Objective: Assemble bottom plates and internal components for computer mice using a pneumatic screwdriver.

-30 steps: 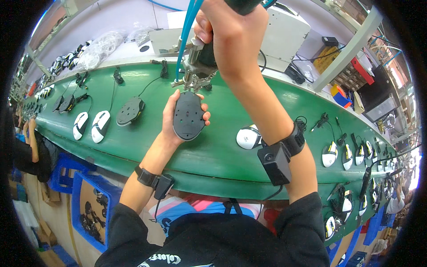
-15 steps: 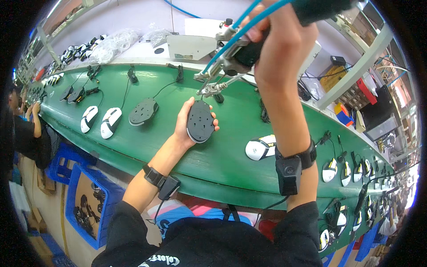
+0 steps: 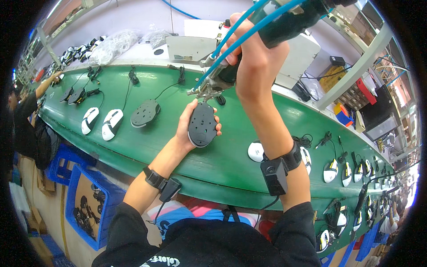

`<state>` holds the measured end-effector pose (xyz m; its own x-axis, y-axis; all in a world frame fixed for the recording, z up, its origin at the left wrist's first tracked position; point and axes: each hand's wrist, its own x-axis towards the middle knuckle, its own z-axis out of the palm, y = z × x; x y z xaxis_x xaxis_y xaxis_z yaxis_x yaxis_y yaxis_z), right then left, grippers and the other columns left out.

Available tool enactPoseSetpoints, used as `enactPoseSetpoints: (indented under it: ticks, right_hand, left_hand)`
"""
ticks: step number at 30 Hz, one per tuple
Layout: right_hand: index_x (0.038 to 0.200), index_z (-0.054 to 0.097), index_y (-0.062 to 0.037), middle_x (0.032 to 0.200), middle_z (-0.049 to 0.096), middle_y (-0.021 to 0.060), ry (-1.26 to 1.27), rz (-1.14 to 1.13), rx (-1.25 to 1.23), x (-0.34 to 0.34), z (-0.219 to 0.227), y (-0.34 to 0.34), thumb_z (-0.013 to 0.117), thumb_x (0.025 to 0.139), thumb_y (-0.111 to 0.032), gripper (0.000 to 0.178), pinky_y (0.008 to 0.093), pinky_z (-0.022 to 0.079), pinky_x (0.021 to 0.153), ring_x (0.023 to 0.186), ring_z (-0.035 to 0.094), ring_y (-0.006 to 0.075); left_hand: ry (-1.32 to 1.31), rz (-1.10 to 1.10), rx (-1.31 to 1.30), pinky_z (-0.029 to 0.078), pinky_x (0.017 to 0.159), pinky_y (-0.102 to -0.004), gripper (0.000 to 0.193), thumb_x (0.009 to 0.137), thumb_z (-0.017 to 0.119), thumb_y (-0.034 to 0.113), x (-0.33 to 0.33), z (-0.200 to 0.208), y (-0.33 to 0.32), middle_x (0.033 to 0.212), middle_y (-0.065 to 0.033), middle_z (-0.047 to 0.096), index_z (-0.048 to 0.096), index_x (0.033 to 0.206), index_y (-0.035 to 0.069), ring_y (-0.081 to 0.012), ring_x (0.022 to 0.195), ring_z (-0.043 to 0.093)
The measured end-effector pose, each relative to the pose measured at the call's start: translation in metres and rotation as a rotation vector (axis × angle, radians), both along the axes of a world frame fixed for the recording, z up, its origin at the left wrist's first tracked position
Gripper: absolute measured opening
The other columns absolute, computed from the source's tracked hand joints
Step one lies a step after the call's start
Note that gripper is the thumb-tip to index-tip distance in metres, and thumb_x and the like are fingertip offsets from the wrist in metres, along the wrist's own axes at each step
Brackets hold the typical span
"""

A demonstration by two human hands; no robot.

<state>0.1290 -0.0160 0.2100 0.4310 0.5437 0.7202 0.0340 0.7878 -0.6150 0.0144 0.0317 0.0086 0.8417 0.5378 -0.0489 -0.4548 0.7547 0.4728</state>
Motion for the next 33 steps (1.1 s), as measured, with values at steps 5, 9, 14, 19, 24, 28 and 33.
enactPoseSetpoints:
  ticks: [5, 9, 14, 19, 24, 28, 33]
  right_hand:
    - [0.089, 0.055, -0.0021, 0.054, 0.041, -0.002, -0.029, 0.027, -0.012, -0.002, -0.001, 0.001, 0.061, 0.091, -0.02, 0.019, 0.0264, 0.038, 0.049, 0.046, 0.039, 0.0081]
    - [0.089, 0.055, -0.0026, 0.054, 0.041, -0.0021, -0.035, 0.01, -0.023, -0.01, 0.001, 0.003, 0.061, 0.091, -0.02, 0.019, 0.0267, 0.039, 0.05, 0.046, 0.039, 0.008]
    - [0.088, 0.054, -0.0032, 0.054, 0.04, -0.0022, -0.049, 0.025, -0.006, -0.009, 0.001, 0.008, 0.06, 0.091, -0.021, 0.019, 0.027, 0.04, 0.051, 0.046, 0.039, 0.0079]
    - [0.09, 0.053, -0.003, 0.056, 0.041, -0.0018, -0.041, 0.067, -0.058, -0.002, 0.001, 0.001, 0.059, 0.091, -0.02, 0.018, 0.027, 0.04, 0.051, 0.046, 0.039, 0.0079]
    - [0.096, 0.056, 0.0017, 0.058, 0.047, 0.0016, -0.04, 0.03, 0.007, -0.01, -0.013, 0.016, 0.061, 0.09, -0.019, 0.022, 0.0266, 0.042, 0.049, 0.048, 0.048, 0.0107]
    - [0.093, 0.056, 0.001, 0.057, 0.045, -0.0005, 0.009, -0.074, 0.122, -0.015, 0.013, -0.003, 0.061, 0.091, -0.021, 0.022, 0.0243, 0.039, 0.05, 0.047, 0.045, 0.0094]
    - [0.086, 0.051, -0.0042, 0.055, 0.035, -0.004, -0.007, 0.005, 0.072, -0.028, 0.027, -0.034, 0.056, 0.094, -0.021, 0.019, 0.0258, 0.034, 0.049, 0.045, 0.036, 0.0065]
  left_hand:
    - [-0.006, -0.016, -0.014, 0.056, 0.072, -0.0453, 0.057, 0.096, 0.044, 0.055, 0.0, 0.0, -0.001, 0.089, -0.0167, 0.062, 0.054, 0.11, 0.001, -0.0308, 0.078, 0.064]
    - [-0.044, -0.026, -0.004, 0.056, 0.072, -0.0451, 0.057, 0.095, 0.044, 0.055, -0.003, 0.0, -0.001, 0.09, -0.0165, 0.062, 0.054, 0.111, 0.0, -0.0306, 0.079, 0.064]
    - [-0.026, -0.022, 0.008, 0.056, 0.072, -0.0452, 0.057, 0.096, 0.043, 0.054, -0.007, 0.003, 0.002, 0.091, -0.0166, 0.062, 0.054, 0.112, 0.0, -0.0305, 0.079, 0.064]
    - [-0.029, -0.044, 0.029, 0.056, 0.072, -0.0455, 0.057, 0.096, 0.041, 0.054, -0.006, 0.004, 0.0, 0.091, -0.0172, 0.062, 0.054, 0.113, 0.001, -0.0308, 0.079, 0.064]
    - [0.021, 0.051, 0.047, 0.056, 0.072, -0.0456, 0.056, 0.097, 0.039, 0.054, -0.013, 0.002, 0.009, 0.091, -0.0185, 0.063, 0.054, 0.112, 0.002, -0.0315, 0.079, 0.064]
    - [-0.009, 0.1, -0.031, 0.055, 0.076, -0.0468, 0.055, 0.098, 0.038, 0.053, -0.015, -0.01, 0.009, 0.091, -0.018, 0.064, 0.056, 0.107, 0.002, -0.032, 0.081, 0.064]
    - [0.05, 0.128, 0.044, 0.057, 0.071, -0.0417, 0.064, 0.096, 0.04, 0.06, -0.013, 0.002, 0.006, 0.084, -0.0131, 0.064, 0.059, 0.11, 0.0, -0.0255, 0.072, 0.066]
